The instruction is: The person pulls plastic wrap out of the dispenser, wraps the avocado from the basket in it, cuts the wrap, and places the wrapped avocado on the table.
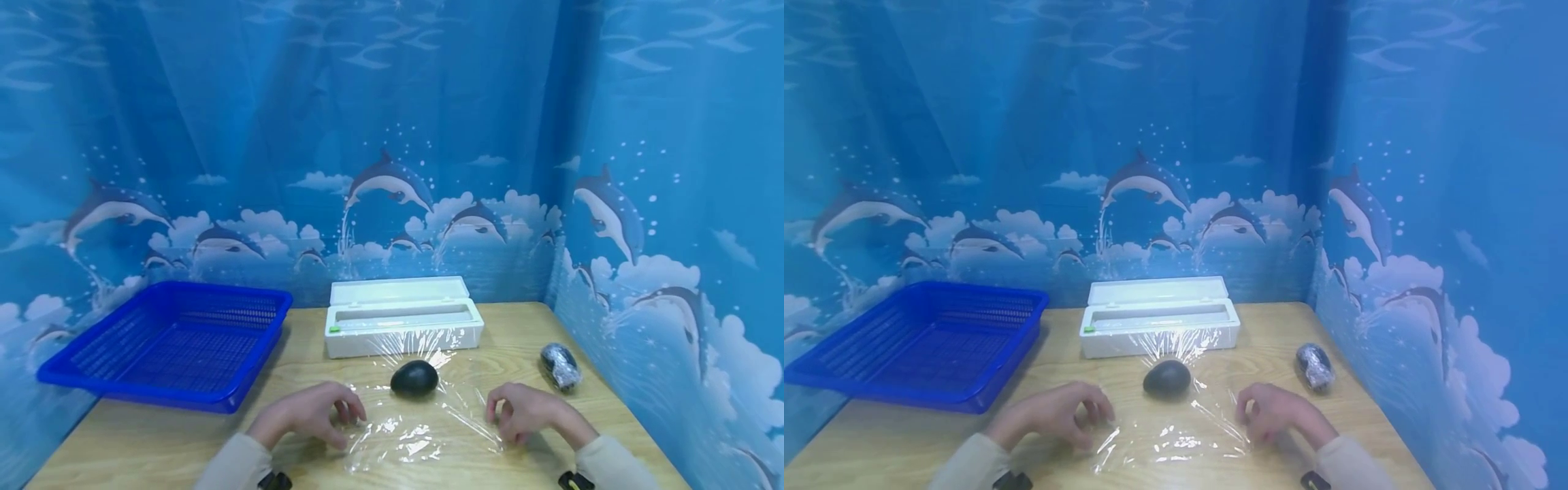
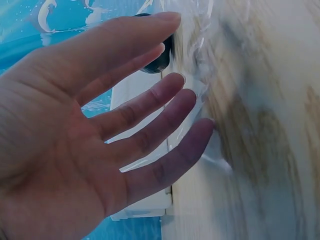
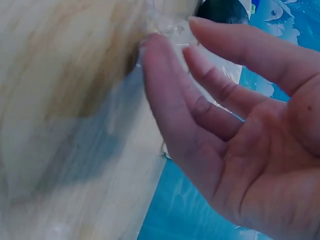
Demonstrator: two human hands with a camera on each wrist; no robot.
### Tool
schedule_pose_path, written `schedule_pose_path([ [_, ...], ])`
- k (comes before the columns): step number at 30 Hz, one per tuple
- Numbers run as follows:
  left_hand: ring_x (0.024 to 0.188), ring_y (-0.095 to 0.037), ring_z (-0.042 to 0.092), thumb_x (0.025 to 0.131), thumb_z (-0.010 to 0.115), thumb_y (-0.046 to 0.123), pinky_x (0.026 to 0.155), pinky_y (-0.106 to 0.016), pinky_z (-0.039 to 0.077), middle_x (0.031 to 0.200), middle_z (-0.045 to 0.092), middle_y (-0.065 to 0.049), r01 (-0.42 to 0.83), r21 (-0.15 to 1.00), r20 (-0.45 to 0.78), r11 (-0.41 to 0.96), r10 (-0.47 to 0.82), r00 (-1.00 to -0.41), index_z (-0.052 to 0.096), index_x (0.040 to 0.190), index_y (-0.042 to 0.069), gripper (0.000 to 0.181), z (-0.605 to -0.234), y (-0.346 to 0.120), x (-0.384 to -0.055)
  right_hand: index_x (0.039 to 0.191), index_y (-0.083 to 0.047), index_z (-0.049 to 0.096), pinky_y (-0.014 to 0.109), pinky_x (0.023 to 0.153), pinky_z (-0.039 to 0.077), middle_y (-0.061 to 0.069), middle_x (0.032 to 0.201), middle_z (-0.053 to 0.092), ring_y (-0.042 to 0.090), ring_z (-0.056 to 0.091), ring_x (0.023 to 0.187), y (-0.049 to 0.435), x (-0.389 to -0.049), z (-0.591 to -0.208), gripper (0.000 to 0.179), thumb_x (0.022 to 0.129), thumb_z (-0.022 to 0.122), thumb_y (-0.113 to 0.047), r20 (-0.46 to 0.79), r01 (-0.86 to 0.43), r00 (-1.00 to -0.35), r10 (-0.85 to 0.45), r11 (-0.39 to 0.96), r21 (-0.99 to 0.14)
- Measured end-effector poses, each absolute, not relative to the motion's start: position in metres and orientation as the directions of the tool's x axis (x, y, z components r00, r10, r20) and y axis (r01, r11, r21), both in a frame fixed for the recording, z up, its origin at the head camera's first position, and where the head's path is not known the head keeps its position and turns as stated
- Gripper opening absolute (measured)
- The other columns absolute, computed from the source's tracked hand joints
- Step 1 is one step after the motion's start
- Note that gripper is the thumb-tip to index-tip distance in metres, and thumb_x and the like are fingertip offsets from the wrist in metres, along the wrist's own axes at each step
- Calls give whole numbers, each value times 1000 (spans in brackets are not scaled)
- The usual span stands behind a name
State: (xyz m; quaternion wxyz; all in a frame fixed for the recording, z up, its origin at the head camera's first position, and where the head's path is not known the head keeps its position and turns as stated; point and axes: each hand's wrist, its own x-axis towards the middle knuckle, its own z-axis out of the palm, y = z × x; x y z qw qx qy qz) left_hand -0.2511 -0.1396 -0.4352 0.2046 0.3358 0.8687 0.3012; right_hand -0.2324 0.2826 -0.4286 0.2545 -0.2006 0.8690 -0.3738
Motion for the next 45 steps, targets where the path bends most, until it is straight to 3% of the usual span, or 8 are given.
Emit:
schedule_pose_path([
  [9, 93, -3, 64, 72, 86, 5, 85, -21, 55, 101, 70, 10, 445, 705, -152, 553, 730, -666, 75, 103, 22, 38, -440, -141, -251, 84, 5, 67, 20, 51, 52, 12, 68, 66, 8, 58, 56, 289, -238, -420, 6, 82, 64, 9, -213, -217, -779, -590, 572, -791],
  [13, 89, -5, 65, 66, 86, -3, 82, -20, 57, 97, 70, 8, 404, 748, -168, 527, 739, -653, 75, 99, 19, 41, -441, -142, -250, 86, 6, 71, 21, 52, 52, 14, 68, 67, 7, 58, 56, 291, -241, -414, 8, 87, 63, 6, -193, -230, -786, -587, 567, -791],
  [21, 84, -5, 60, 61, 91, 1, 79, -20, 54, 91, 66, 8, 422, 712, -172, 561, 722, -670, 75, 91, 20, 38, -439, -139, -245, 94, 7, 74, 24, 57, 56, 10, 71, 69, 11, 61, 62, 292, -245, -410, 13, 87, 63, 5, -174, -204, -842, -510, 600, -774],
  [29, 79, 3, 54, 75, 87, 10, 75, -16, 50, 84, 60, 15, 517, 634, -126, 575, 736, -665, 74, 81, 20, 17, -447, -134, -247, 99, 8, 74, 24, 59, 58, 13, 77, 71, 10, 63, 64, 292, -246, -407, 15, 88, 65, 5, -175, -192, -849, -498, 600, -777],
  [35, 84, 3, 58, 84, 80, 12, 81, -18, 52, 86, 64, 17, 500, 658, -131, 563, 739, -661, 68, 84, 23, 16, -446, -141, -250, 102, 5, 74, 21, 66, 58, 15, 91, 74, 4, 63, 75, 296, -247, -405, 25, 77, 68, 6, -105, -324, -808, -580, 585, -744],
  [40, 91, 3, 63, 88, 77, 14, 87, -21, 56, 90, 70, 12, 512, 692, -81, 509, 759, -646, 67, 85, 21, 13, -440, -148, -257, 101, 2, 74, 21, 69, 59, 11, 94, 74, 4, 64, 79, 296, -247, -403, 27, 74, 72, 8, -67, -367, -804, -591, 582, -725],
  [45, 91, -1, 65, 91, 76, 18, 84, -23, 58, 90, 71, 7, 496, 732, -22, 467, 743, -669, 69, 86, 19, 8, -429, -154, -261, 96, 2, 73, 22, 68, 59, 11, 90, 73, 5, 64, 77, 292, -249, -399, 25, 73, 71, 12, -22, -384, -818, -575, 574, -723],
])
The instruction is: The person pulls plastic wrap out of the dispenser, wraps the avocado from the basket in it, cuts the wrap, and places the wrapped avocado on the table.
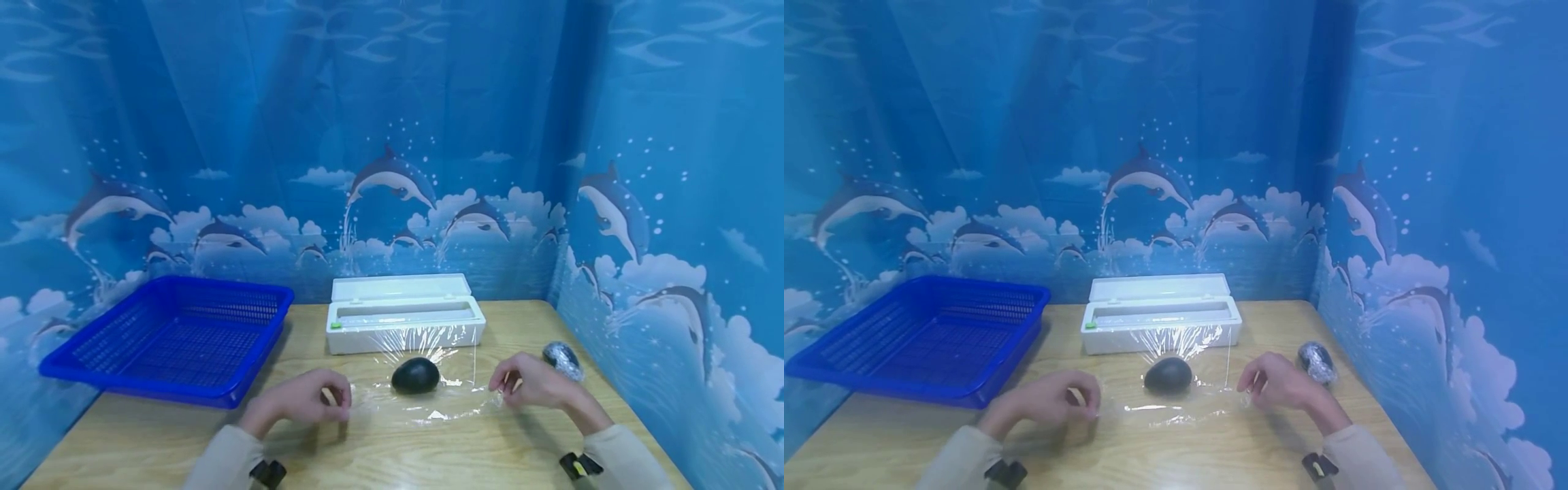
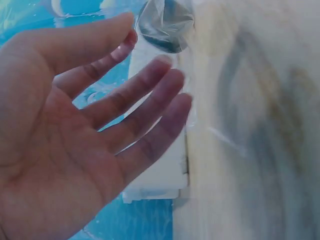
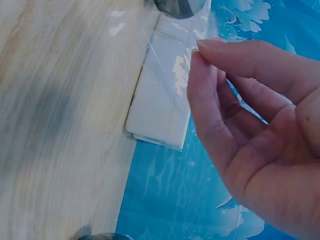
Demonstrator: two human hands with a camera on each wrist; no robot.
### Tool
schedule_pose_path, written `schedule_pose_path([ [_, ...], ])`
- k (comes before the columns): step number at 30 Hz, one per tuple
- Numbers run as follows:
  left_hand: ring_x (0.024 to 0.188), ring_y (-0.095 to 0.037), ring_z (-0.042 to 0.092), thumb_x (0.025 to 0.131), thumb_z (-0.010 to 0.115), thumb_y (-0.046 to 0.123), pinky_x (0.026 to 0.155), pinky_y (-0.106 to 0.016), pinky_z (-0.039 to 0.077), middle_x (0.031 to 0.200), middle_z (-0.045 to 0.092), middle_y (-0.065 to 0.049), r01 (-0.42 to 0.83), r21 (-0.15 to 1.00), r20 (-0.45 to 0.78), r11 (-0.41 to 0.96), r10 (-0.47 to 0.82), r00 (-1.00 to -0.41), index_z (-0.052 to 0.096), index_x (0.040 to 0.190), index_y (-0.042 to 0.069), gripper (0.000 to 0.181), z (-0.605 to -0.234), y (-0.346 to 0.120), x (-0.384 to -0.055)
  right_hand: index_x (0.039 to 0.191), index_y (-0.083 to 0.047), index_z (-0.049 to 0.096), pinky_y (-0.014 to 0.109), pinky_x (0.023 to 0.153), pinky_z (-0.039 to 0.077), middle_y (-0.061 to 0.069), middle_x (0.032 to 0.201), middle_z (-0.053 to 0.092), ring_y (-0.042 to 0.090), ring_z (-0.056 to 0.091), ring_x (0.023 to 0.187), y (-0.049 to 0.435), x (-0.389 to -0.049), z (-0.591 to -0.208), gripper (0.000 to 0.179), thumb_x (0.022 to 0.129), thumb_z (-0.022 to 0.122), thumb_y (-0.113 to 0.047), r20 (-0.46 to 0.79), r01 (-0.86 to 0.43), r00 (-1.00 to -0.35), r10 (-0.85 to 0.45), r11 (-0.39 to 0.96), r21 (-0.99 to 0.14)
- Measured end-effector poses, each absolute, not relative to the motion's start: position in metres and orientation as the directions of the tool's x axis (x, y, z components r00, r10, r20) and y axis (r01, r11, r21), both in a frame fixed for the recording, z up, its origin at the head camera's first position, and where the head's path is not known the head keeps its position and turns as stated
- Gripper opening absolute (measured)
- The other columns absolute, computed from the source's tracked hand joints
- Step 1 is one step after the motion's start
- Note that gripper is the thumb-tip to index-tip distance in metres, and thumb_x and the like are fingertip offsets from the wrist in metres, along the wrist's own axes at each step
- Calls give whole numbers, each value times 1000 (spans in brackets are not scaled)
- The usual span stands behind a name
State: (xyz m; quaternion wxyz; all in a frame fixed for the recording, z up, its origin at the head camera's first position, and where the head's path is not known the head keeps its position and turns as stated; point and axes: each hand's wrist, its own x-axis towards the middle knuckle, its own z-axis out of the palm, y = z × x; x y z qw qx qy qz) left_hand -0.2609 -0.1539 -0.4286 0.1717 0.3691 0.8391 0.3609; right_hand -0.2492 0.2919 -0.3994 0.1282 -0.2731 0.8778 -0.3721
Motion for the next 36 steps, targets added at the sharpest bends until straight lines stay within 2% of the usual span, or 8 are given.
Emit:
schedule_pose_path([
  [7, 88, -3, 63, 97, 70, 21, 82, -25, 59, 93, 71, 2, 497, 738, 83, 456, 669, -738, 72, 92, 14, 9, -411, -159, -265, 92, -2, 74, 22, 66, 59, 13, 88, 73, 4, 63, 76, 286, -249, -393, 21, 74, 76, 8, 36, -382, -854, -518, 578, -721],
  [12, 87, -4, 63, 99, 69, 23, 80, -22, 58, 92, 71, 3, 492, 714, 117, 498, 608, -785, 74, 92, 14, 13, -404, -159, -269, 89, -5, 75, 21, 63, 56, 8, 83, 74, 3, 62, 72, 285, -253, -392, 9, 82, 81, -4, 86, -397, -875, -476, 604, -691],
  [17, 90, -7, 65, 99, 69, 27, 78, -22, 59, 95, 73, 4, 474, 704, 131, 528, 560, -818, 77, 93, 16, 15, -402, -158, -274, 90, -8, 74, 22, 59, 53, 1, 82, 71, 5, 61, 70, 286, -257, -389, 5, 91, 77, -13, 57, -356, -896, -441, 636, -685],
  [24, 91, -11, 66, 99, 70, 28, 77, -22, 58, 98, 75, 2, 432, 698, 132, 571, 491, -861, 79, 93, 21, 13, -402, -157, -278, 94, -10, 73, 23, 72, 54, 1, 91, 73, 7, 63, 85, 285, -261, -389, 8, 95, 73, -18, 112, -374, -906, -409, 646, -666],
  [29, 87, -12, 65, 100, 67, 25, 76, -23, 58, 92, 74, 2, 407, 691, 131, 598, 450, -884, 76, 93, 20, 13, -405, -155, -282, 99, -6, 72, 24, 77, 56, 5, 100, 74, 15, 66, 96, 280, -266, -392, 13, 98, 71, -19, 111, -306, -939, -326, 641, -704],
  [32, 84, -11, 64, 100, 66, 23, 77, -25, 57, 91, 74, -1, 407, 685, 142, 604, 437, -888, 76, 92, 17, 13, -407, -154, -286, 101, -2, 72, 25, 79, 56, 8, 101, 74, 15, 66, 97, 277, -271, -393, 16, 98, 70, -17, 107, -261, -956, -274, 625, -735],
  [36, 82, -11, 64, 100, 66, 20, 78, -27, 57, 92, 76, -8, 387, 682, 139, 621, 409, -902, 76, 93, 13, 15, -411, -152, -292, 97, 1, 70, 25, 75, 55, 10, 97, 73, 14, 65, 89, 273, -279, -397, 18, 97, 70, -16, 93, -204, -972, -216, 578, -790],
])
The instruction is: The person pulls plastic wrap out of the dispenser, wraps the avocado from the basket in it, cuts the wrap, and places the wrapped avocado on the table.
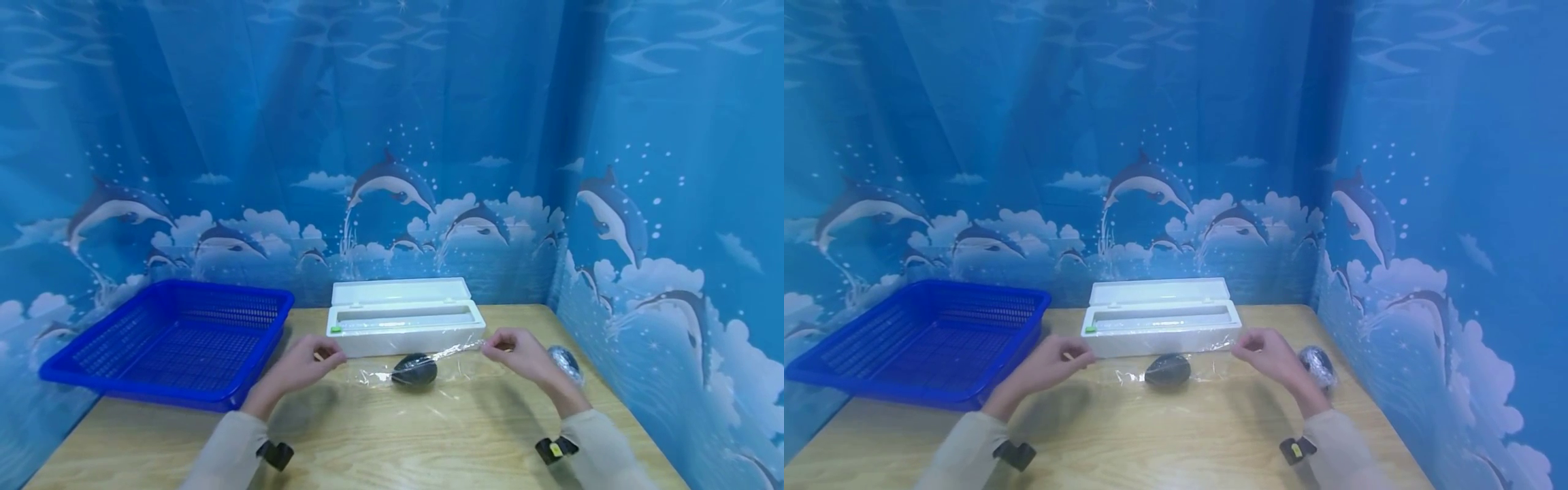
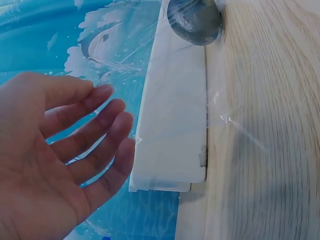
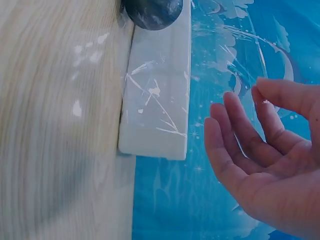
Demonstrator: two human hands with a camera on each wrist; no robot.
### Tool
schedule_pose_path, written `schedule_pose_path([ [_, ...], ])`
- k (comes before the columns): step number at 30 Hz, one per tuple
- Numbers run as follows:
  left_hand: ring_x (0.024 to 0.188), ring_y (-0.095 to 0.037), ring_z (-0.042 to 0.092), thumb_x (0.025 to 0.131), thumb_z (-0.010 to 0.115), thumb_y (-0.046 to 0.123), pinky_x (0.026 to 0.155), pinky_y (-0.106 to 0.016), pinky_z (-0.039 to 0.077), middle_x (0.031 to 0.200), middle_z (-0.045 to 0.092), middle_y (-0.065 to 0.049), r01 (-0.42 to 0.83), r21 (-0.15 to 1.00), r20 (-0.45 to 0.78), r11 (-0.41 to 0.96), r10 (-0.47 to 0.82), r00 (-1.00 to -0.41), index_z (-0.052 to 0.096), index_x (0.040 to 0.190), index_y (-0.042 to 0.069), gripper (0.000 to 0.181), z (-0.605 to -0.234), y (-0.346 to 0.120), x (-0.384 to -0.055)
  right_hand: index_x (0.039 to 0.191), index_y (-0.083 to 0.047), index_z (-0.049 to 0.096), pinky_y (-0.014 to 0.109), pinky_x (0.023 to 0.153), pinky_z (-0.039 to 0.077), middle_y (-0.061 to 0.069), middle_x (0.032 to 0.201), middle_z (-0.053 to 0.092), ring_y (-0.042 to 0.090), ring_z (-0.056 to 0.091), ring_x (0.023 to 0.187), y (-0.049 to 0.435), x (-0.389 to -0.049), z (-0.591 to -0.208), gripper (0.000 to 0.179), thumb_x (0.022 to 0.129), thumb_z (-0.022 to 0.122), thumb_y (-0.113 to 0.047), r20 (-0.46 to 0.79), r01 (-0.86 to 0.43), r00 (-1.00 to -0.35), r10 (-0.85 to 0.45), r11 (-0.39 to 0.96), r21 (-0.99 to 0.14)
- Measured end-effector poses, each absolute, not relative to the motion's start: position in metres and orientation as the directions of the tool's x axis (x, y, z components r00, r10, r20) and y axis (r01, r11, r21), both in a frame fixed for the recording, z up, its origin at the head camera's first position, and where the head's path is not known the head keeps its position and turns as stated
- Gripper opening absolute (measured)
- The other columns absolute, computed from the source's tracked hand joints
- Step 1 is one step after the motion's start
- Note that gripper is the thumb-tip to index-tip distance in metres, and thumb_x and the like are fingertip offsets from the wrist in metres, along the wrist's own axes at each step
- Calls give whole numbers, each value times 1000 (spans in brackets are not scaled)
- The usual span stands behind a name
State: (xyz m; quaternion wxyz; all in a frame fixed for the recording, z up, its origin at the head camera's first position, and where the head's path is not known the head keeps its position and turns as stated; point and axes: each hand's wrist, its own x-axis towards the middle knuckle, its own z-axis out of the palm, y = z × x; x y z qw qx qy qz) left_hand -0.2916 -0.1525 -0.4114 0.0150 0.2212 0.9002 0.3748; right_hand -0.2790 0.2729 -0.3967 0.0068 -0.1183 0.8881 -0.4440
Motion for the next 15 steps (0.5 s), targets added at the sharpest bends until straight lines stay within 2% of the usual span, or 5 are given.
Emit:
schedule_pose_path([
  [6, 79, -13, 63, 99, 65, 18, 72, -29, 55, 90, 75, -12, 303, 703, 90, 643, 343, -935, 76, 94, 5, 18, -417, -148, -300, 99, 5, 61, 28, 73, 63, 16, 92, 76, 14, 70, 78, 265, -294, -404, 16, 100, 64, -10, 29, -95, -989, -147, 462, -882],
  [10, 77, -14, 62, 98, 65, 18, 69, -28, 55, 88, 74, -12, 278, 723, 71, 633, 332, -941, 76, 94, 3, 18, -420, -148, -303, 102, 7, 59, 28, 62, 63, 7, 78, 74, 10, 68, 64, 262, -306, -413, 15, 99, 62, -7, 0, -34, -996, -84, 405, -914],
  [15, 76, -14, 62, 97, 65, 17, 69, -28, 55, 87, 73, -11, 239, 736, 33, 633, 320, -947, 75, 93, 4, 16, -423, -146, -306, 104, 9, 61, 23, 53, 57, 1, 69, 69, 6, 61, 55, 261, -317, -427, 16, 98, 64, -6, -24, 10, -999, -30, 393, -919],
])
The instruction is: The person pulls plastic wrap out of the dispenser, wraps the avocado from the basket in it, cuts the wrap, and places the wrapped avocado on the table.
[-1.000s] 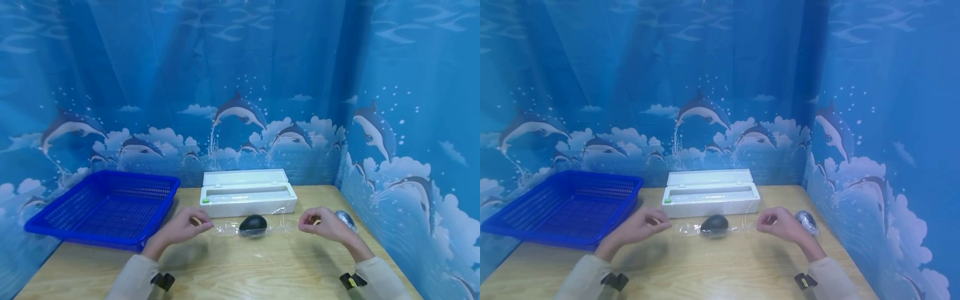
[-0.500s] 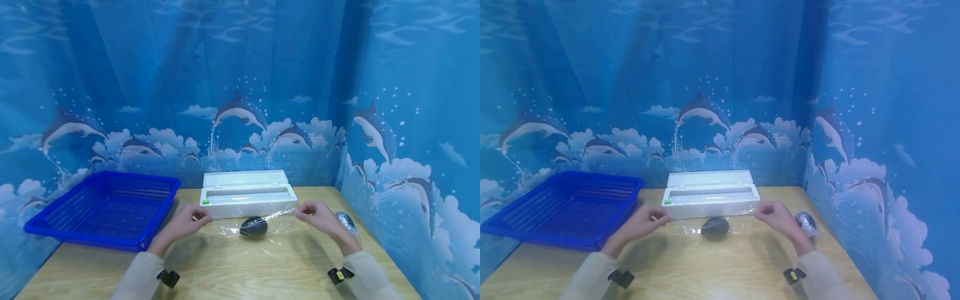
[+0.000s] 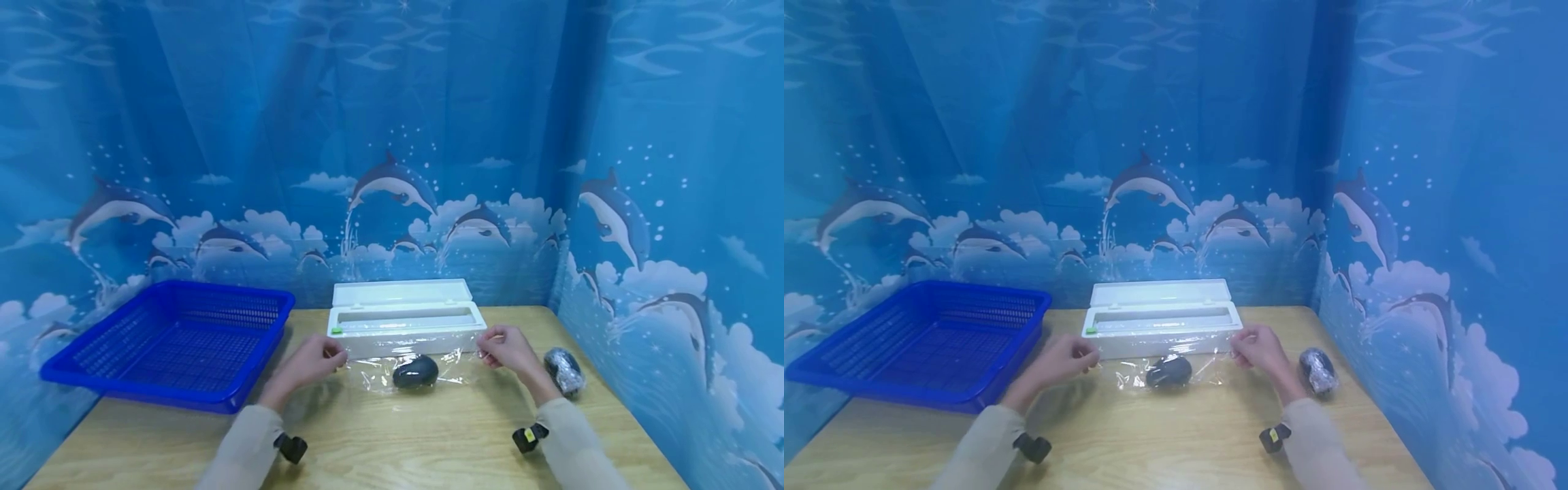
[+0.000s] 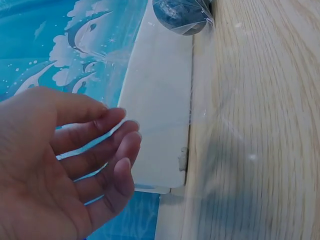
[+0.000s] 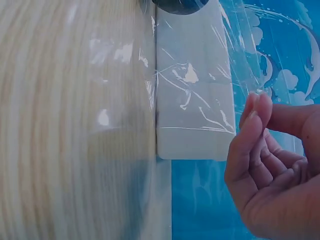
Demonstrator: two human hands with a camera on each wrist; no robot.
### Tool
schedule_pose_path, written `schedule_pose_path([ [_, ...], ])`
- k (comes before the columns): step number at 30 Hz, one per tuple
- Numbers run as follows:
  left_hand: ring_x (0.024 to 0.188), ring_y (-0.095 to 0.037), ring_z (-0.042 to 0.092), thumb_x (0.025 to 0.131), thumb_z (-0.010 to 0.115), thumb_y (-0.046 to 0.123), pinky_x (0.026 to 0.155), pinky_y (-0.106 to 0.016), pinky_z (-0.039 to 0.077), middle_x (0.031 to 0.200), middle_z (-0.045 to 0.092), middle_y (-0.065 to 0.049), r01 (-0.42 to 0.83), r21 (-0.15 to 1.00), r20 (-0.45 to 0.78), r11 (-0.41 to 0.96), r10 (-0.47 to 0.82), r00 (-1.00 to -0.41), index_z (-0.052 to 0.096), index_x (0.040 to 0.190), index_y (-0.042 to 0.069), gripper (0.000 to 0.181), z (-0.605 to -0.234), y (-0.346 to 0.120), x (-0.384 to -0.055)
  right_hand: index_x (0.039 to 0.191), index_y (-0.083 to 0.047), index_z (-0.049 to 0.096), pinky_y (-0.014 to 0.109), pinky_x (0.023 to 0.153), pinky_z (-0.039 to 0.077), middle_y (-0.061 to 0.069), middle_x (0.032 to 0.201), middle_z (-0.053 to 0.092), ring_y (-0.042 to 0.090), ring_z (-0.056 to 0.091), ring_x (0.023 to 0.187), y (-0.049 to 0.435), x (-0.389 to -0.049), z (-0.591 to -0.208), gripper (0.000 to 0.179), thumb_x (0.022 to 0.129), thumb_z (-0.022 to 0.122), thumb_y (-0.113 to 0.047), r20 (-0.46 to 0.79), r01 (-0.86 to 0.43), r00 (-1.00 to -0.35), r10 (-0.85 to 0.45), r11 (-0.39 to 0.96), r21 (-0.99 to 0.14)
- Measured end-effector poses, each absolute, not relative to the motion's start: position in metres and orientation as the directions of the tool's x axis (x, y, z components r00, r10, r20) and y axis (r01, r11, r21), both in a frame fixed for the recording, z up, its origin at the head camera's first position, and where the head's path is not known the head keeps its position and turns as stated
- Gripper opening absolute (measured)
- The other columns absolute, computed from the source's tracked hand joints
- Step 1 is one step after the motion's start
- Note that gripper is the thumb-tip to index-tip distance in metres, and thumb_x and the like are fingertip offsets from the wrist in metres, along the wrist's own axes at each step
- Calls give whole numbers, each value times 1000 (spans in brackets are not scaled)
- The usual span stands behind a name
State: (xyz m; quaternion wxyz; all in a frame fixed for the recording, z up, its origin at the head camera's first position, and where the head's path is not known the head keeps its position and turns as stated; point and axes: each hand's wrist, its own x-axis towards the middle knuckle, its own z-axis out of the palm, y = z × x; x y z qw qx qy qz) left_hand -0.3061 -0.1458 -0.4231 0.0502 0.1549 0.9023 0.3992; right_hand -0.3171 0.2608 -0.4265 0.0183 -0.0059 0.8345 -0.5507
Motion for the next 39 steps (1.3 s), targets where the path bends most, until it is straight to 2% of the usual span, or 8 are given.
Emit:
schedule_pose_path([
  [12, 61, -14, 57, 90, 70, 8, 58, -26, 51, 69, 66, -3, 165, 729, 43, 664, 196, -980, 74, 82, 2, 11, -442, -133, -316, 95, 5, 69, 21, 50, 52, 1, 62, 67, 7, 59, 52, 252, -327, -441, 11, 92, 68, -5, -32, 67, -996, 78, 489, -870],
  [18, 62, -16, 60, 86, 75, 9, 58, -28, 54, 74, 68, -4, 135, 713, 36, 688, 156, -987, 72, 80, 6, 8, -446, -130, -315, 86, 2, 69, 19, 48, 50, 1, 60, 66, 8, 59, 51, 250, -327, -443, 10, 93, 68, -5, -36, 80, -995, 92, 539, -839],
  [24, 68, -15, 59, 82, 78, 11, 61, -27, 50, 77, 66, -3, 164, 649, 107, 743, 124, -986, 73, 89, 6, 9, -432, -123, -311, 93, 2, 68, 21, 50, 52, 6, 65, 68, 10, 61, 53, 251, -325, -439, 8, 93, 68, -6, -60, 84, -996, 60, 584, -807],
  [27, 67, -11, 57, 81, 75, 6, 61, -25, 50, 75, 66, -2, 305, 616, 220, 727, 212, -952, 74, 92, 3, 11, -421, -113, -306, 104, 3, 67, 26, 55, 55, 10, 75, 71, 16, 65, 58, 252, -323, -431, 18, 92, 69, -9, -48, 60, -998, 36, 648, -759],
  [30, 69, -9, 58, 84, 74, 3, 62, -22, 52, 77, 69, -2, 485, 575, 289, 659, 392, -874, 74, 94, 1, 11, -412, -97, -298, 113, 3, 67, 35, 66, 58, 15, 89, 72, 22, 67, 72, 252, -321, -423, 29, 90, 70, -13, 16, 0, -1000, 14, 747, -665],
  [33, 80, -11, 64, 89, 73, 6, 72, -21, 56, 90, 73, -3, 591, 549, 240, 591, 565, -789, 76, 102, 2, 14, -410, -77, -289, 115, 1, 68, 43, 76, 57, 17, 97, 72, 27, 67, 84, 248, -319, -415, 31, 88, 72, -14, 83, -48, -997, 1, 811, -583],
  [36, 99, -19, 67, 91, 74, 12, 88, -29, 59, 109, 73, -7, 635, 512, 172, 578, 656, -735, 75, 113, 6, 23, -414, -58, -281, 111, 0, 69, 48, 79, 57, 19, 97, 72, 30, 67, 88, 244, -317, -410, 27, 87, 71, -10, 107, -69, -994, -10, 825, -561],
  [39, 117, -25, 65, 92, 75, 16, 103, -38, 56, 128, 68, -10, 653, 437, 152, 619, 665, -732, 71, 126, 8, 35, -421, -45, -278, 106, 0, 71, 46, 78, 58, 17, 95, 72, 29, 67, 87, 241, -316, -408, 21, 86, 70, -6, 109, -69, -994, -9, 826, -560],
])
